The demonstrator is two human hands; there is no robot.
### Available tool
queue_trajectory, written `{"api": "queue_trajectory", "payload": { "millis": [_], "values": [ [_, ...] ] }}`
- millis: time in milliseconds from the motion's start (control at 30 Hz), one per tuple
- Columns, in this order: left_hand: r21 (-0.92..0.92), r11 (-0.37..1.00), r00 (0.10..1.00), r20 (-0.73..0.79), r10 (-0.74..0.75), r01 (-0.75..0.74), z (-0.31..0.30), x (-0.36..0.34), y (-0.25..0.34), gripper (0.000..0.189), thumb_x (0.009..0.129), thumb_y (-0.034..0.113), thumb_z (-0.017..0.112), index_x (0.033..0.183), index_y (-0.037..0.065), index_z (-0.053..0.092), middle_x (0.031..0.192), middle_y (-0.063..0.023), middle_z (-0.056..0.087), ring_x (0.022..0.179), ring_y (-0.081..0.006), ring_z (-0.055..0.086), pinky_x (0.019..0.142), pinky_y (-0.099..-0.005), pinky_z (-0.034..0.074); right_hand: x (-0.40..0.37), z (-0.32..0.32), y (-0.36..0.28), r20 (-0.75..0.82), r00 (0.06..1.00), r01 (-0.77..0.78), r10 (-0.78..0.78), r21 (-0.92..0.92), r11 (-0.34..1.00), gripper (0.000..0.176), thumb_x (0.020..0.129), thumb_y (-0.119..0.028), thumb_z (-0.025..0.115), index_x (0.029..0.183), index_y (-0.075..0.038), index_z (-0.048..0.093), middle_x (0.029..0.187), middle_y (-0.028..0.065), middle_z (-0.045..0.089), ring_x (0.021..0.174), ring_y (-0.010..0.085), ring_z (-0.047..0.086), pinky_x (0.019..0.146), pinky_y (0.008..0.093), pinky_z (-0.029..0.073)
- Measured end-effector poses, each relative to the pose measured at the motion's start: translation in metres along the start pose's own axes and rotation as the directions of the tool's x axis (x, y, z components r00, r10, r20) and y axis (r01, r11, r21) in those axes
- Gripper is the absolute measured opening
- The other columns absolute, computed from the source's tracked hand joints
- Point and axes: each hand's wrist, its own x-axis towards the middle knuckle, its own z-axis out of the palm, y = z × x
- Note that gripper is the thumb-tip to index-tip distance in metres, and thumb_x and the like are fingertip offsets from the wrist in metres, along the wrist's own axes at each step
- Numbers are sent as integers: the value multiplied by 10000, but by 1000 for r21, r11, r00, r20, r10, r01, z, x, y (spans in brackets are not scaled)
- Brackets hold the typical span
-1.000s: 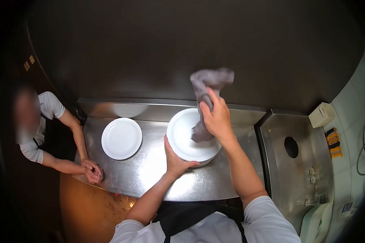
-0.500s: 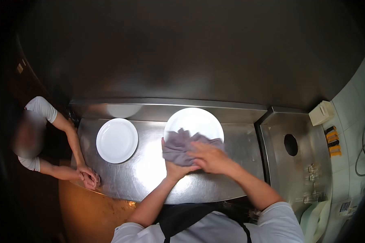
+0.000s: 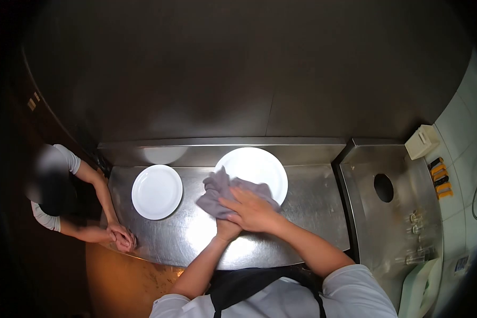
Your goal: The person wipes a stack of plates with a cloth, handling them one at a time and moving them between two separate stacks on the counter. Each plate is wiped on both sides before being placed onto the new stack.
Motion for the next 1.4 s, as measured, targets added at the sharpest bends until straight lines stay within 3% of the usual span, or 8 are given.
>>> {"api": "queue_trajectory", "payload": {
  "millis": [133, 233, 433, 633, 900, 1133, 1267, 1400],
  "values": [
    [-777, 629, 928, -240, -285, -8, -15, 25, 19, 920, 917, 470, 670, 1575, 22, 209, 1536, -200, 377, 1411, -312, 395, 1165, -424, 332, -49, -18, 35, -52, 975, -222, 216, -210, 952, 560, 967, -376, 613, 1496, -241, 483, 1556, 312, 336, 1453, 428, 349, 1202, 472, 279],
    [-826, 563, 886, -251, -390, 14, -24, 54, -8, 1067, 849, 727, 588, 1574, 32, 225, 1525, -185, 404, 1408, -301, 407, 1173, -421, 332, -41, -27, 68, -350, 853, -457, 388, -140, 878, 506, 948, -312, 642, 1438, -219, 556, 1550, 307, 343, 1418, 433, 398, 1159, 483, 344],
    [-931, 358, 897, -91, -432, 78, -15, 60, 13, 926, 761, 437, 664, 1510, 21, 313, 1379, -189, 516, 1273, -311, 522, 1099, -429, 422, -24, -52, 95, -216, 754, -489, 620, 446, 750, 548, 901, -159, 681, 1427, -261, 564, 1452, 327, 463, 1384, 442, 438, 1106, 441, 421],
    [-838, 546, 793, -333, -511, 0, 44, 46, 51, 986, 755, 422, 628, 1555, 9, 227, 1488, -207, 408, 1371, -324, 427, 1152, -429, 341, 5, -51, 134, -309, 940, -250, 142, -345, 905, 511, 959, -227, 604, 1463, -196, 521, 1469, 313, 454, 1415, 453, 387, 1178, 521, 301],
    [-939, 341, 822, -231, -521, -48, 69, 6, 15, 730, 1040, 503, 396, 1566, 21, 241, 1548, -166, 380, 1427, -304, 384, 1202, -439, 282, -25, -27, 57, -31, 989, 146, -143, 114, 983, 562, 981, -332, 585, 1506, -181, 453, 1513, 312, 394, 1451, 447, 337, 1210, 528, 227],
    [-567, 820, 924, -266, -274, 80, -1, 48, 31, 756, 1039, 537, 442, 1551, -1, 304, 1537, -164, 416, 1430, -271, 379, 1194, -388, 273, -102, -34, 106, -260, 960, -155, 108, -166, 974, 538, 928, -293, 682, 1436, -178, 544, 1478, 285, 450, 1400, 419, 427, 1152, 480, 354],
    [-467, 704, 800, 12, -600, 535, -37, 103, 73, 633, 1005, 422, 576, 1446, -21, 472, 1449, -197, 527, 1324, -279, 510, 1135, -393, 366, -83, -45, 122, -414, 824, -246, 388, 355, 902, 612, 825, -224, 782, 1400, -182, 577, 1398, 245, 523, 1331, 400, 499, 1096, 428, 429],
    [177, 886, 886, -277, -372, 428, -24, 115, 70, 623, 912, 295, 690, 1396, -45, 496, 1430, -311, 509, 1287, -429, 539, 1113, -446, 398, -73, -53, 126, -426, 803, -172, 416, 503, 847, 650, 738, -128, 813, 1355, -182, 618, 1321, 209, 572, 1257, 378, 559, 1047, 408, 473]
  ]
}}
